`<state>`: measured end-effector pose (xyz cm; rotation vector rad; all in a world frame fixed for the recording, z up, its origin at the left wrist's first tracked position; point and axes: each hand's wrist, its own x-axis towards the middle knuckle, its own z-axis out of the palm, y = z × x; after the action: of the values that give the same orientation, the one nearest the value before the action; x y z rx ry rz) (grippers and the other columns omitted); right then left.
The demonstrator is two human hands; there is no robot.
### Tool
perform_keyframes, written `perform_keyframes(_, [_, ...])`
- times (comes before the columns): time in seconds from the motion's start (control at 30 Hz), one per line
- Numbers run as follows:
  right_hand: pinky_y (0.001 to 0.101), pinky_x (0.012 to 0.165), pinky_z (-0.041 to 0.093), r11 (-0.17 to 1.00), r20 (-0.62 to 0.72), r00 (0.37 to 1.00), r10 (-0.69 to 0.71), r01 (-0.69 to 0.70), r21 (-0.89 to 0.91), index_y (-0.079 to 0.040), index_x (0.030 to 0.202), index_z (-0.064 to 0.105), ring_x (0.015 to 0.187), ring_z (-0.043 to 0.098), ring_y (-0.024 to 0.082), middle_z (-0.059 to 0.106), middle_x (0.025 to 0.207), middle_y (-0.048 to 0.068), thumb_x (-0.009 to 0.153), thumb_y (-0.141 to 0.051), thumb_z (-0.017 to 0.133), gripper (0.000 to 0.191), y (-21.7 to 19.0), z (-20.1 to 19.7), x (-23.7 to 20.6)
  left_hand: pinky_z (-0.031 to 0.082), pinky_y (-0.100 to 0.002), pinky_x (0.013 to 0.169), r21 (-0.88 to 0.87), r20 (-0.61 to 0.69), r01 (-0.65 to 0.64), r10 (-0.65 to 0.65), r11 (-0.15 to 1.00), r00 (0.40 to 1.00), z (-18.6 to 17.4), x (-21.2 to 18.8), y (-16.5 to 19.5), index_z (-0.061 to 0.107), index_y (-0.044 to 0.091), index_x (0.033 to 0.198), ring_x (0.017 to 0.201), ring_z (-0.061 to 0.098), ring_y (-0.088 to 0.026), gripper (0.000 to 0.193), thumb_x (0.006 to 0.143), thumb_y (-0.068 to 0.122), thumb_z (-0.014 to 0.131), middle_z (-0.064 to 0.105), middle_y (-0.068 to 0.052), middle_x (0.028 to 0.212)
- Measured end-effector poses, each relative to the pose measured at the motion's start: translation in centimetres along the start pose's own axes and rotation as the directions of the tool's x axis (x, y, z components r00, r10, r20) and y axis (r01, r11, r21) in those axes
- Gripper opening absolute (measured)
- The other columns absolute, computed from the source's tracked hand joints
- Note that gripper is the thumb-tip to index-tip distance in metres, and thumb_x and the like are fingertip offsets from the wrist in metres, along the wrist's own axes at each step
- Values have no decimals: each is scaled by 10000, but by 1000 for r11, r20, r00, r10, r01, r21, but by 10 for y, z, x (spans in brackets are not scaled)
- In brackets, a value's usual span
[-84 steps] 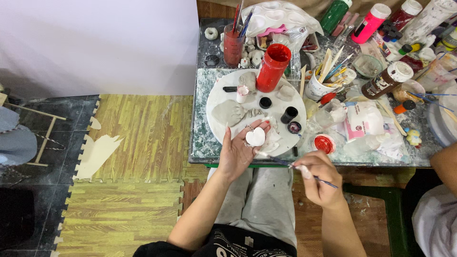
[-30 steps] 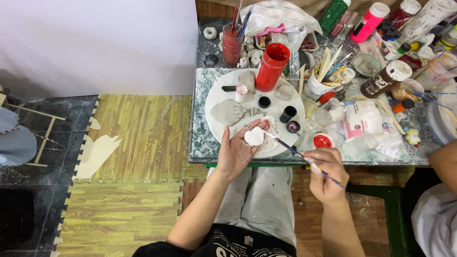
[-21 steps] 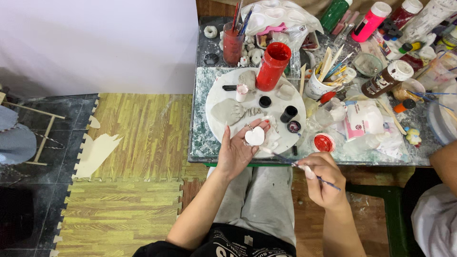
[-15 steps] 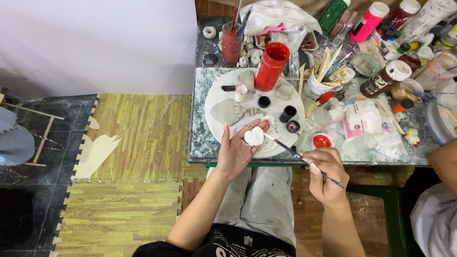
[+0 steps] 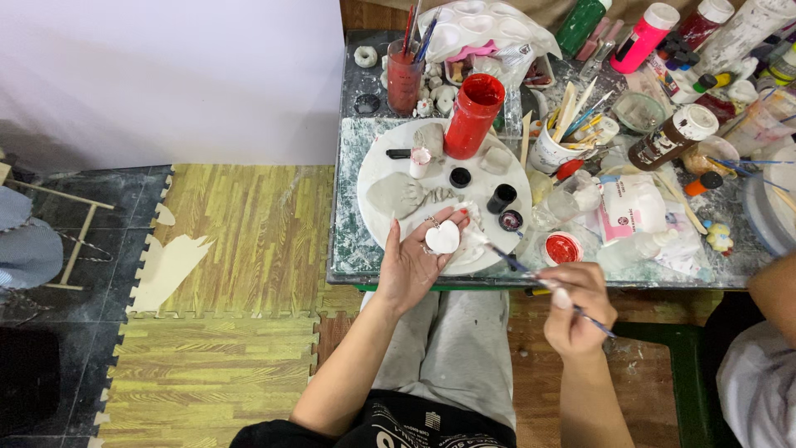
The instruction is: The person sits at a craft table and paints a small white clay ornament with a brush. They dip the brush into paint containers, apply color to the ornament, and rotate it to cover different sides.
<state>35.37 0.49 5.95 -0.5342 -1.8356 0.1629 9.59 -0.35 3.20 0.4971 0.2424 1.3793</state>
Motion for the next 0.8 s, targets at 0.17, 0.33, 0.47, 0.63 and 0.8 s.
perform_keyframes(0.17, [339, 833, 570, 974, -188, 970, 154, -117, 194, -30, 1169, 498, 997, 665, 233, 672, 1140, 199, 1137, -259, 478, 232, 0, 1, -5, 369, -362, 1223, -77, 1, 33, -33, 996, 999, 4, 2, 4, 322, -50, 1567, 1484, 417, -297, 887, 1051, 652, 155, 430, -228, 1581])
perform_keyframes(0.33, [477, 1087, 509, 955, -186, 959, 213, -164, 249, -38, 1197, 498, 1186, 652, 344, 669, 1190, 278, 1179, -264, 394, 250, -3, 15, -14, 353, -399, 1233, -197, 34, 103, -98, 975, 995, 12, 4, 10, 301, -64, 1567, 1485, 406, -324, 845, 1070, 615, 224, 399, -255, 1587])
perform_keyframes(0.47, [527, 1153, 474, 904, -178, 940, 290, -209, 373, -47, 1140, 455, 1294, 635, 402, 665, 1227, 298, 1183, -276, 371, 247, -4, 28, -16, 358, -409, 1234, -220, 98, 138, -119, 966, 988, 20, 4, 13, 302, -66, 1562, 1485, 406, -340, 834, 1075, 609, 241, 388, -254, 1597])
perform_keyframes(0.63, [545, 1202, 468, 951, -65, 977, 205, -183, 251, -103, 1032, 376, 1328, 635, 409, 661, 1240, 252, 1152, -263, 410, 203, -8, 38, -5, 352, -387, 1240, -67, 95, 140, -134, 988, 986, 29, 0, 18, 297, -61, 1583, 1489, 411, -333, 837, 1079, 604, 233, 397, -245, 1606])
perform_keyframes(0.8, [523, 1188, 390, 981, 93, 987, 133, -145, 131, -116, 1009, 327, 1385, 527, 437, 608, 1323, 306, 908, -136, 802, 486, -15, 47, 16, 351, -391, 1241, 148, 142, 116, -137, 982, 980, 31, -2, 20, 299, -24, 1601, 1499, 423, -292, 830, 1072, 609, 205, 419, -218, 1607])
